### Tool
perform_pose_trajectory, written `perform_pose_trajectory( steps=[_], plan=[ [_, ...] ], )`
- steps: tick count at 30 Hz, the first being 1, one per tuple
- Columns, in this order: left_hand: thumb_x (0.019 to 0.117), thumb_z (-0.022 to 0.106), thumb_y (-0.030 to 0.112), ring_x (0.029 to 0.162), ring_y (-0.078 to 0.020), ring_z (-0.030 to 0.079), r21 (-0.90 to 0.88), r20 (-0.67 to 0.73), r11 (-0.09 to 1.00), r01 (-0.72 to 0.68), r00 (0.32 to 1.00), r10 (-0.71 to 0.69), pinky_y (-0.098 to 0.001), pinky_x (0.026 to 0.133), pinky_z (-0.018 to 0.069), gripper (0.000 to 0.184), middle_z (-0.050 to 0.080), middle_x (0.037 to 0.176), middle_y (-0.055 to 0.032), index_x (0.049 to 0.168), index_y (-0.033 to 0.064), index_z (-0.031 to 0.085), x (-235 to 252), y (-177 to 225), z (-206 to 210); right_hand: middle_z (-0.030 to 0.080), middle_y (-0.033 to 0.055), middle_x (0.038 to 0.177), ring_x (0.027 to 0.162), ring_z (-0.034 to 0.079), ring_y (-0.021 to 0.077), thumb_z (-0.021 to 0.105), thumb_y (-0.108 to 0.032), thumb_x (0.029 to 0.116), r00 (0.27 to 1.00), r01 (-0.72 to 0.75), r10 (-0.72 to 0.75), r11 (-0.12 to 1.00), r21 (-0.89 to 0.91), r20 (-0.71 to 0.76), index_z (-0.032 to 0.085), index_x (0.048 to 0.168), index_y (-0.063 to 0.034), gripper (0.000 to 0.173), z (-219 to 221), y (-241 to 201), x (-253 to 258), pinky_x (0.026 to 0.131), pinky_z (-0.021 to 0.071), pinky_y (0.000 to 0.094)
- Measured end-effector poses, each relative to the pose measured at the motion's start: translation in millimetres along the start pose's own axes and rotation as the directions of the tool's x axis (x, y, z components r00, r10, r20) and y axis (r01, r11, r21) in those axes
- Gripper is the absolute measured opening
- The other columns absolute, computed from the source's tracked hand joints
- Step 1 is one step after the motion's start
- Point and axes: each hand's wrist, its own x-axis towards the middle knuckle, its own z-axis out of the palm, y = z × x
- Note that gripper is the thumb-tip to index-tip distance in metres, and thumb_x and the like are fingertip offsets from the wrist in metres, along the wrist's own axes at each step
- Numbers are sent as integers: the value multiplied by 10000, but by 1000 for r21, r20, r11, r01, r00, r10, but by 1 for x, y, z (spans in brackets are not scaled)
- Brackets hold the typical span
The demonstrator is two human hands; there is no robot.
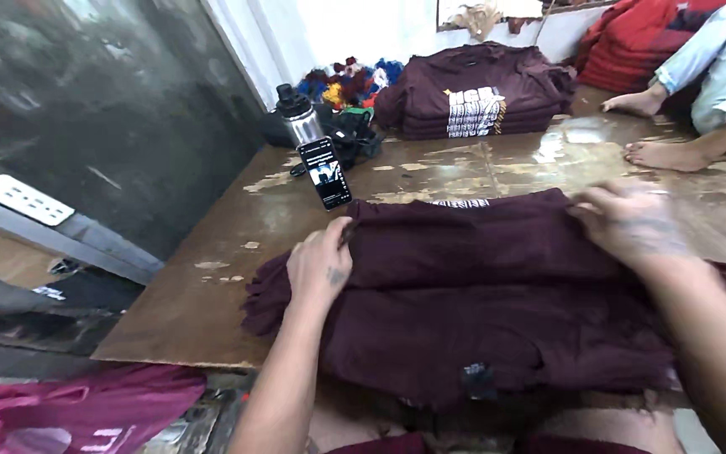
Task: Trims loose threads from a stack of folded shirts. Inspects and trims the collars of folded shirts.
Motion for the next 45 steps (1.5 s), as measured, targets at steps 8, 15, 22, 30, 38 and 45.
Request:
perform_pose_trajectory(
  steps=[8, 15, 22, 30, 38, 45],
  plan=[
    [1071, 403, 189, 1276, -387, 568, -201, -411, 971, -130, 911, 37, -502, 1086, 443, 402, 601, 1328, -279, 1268, -91, 613, 3, -8, 20, 659, 287, 1191, 1114, 644, 454, 581, -214, 1041, 938, -298, 340, 894, 334, -73, 696, 1159, 38, 301, 57, 38, 3, 959, 495, 627],
    [986, 585, 80, 914, -226, 754, -650, 374, 740, -172, 775, 509, -429, 691, 625, 405, 637, 1386, -143, 1389, 89, 624, -127, 173, -5, 730, 92, 1073, 1072, 686, 148, 559, -271, 1038, 897, 134, 65, 903, 409, -438, 732, 1026, -32, 295, 5, -19, -85, 957, 556, 332],
    [1049, 496, 407, 680, 45, 648, -836, 422, -184, 517, 821, 385, -135, 623, 548, 509, 642, 1383, 55, 1545, 381, 380, -149, 171, 21, 643, 21, 889, 810, 641, 52, 554, -279, 1059, 894, 195, 52, 849, 491, -445, 644, 1098, -110, 196, -18, -80, -149, 738, 532, 177],
    [1084, 458, 305, 722, -5, 694, -738, 527, -235, 633, 757, 386, -173, 695, 568, 592, 577, 1488, -21, 1620, 334, 208, -157, 176, 5, 636, 68, 946, 885, 647, 105, 601, -266, 1030, 925, 227, 1, 802, 553, -381, 660, 1154, -73, 236, 2, -112, -156, 809, 546, 187],
    [1098, 420, 308, 750, 5, 657, -897, 394, 393, 201, 765, 509, -181, 648, 553, 514, 673, 1317, -92, 1554, 73, 377, -137, 158, -10, 586, 24, 918, 920, 617, 61, 443, -334, 1101, 961, 221, -34, 694, 685, -276, 577, 966, -105, 297, -2, -104, -171, 828, 518, 168],
    [998, 479, 280, 651, -256, 627, -368, 126, 623, -690, 627, 769, -385, 488, 456, 362, 644, 839, -87, 1235, 148, 718, -68, 165, -27, 557, 15, 782, 708, 566, 108, 429, -273, 1106, 970, 221, -130, 830, 513, -207, 559, 973, -134, 232, -15, -108, -200, 706, 491, 222]
  ],
)
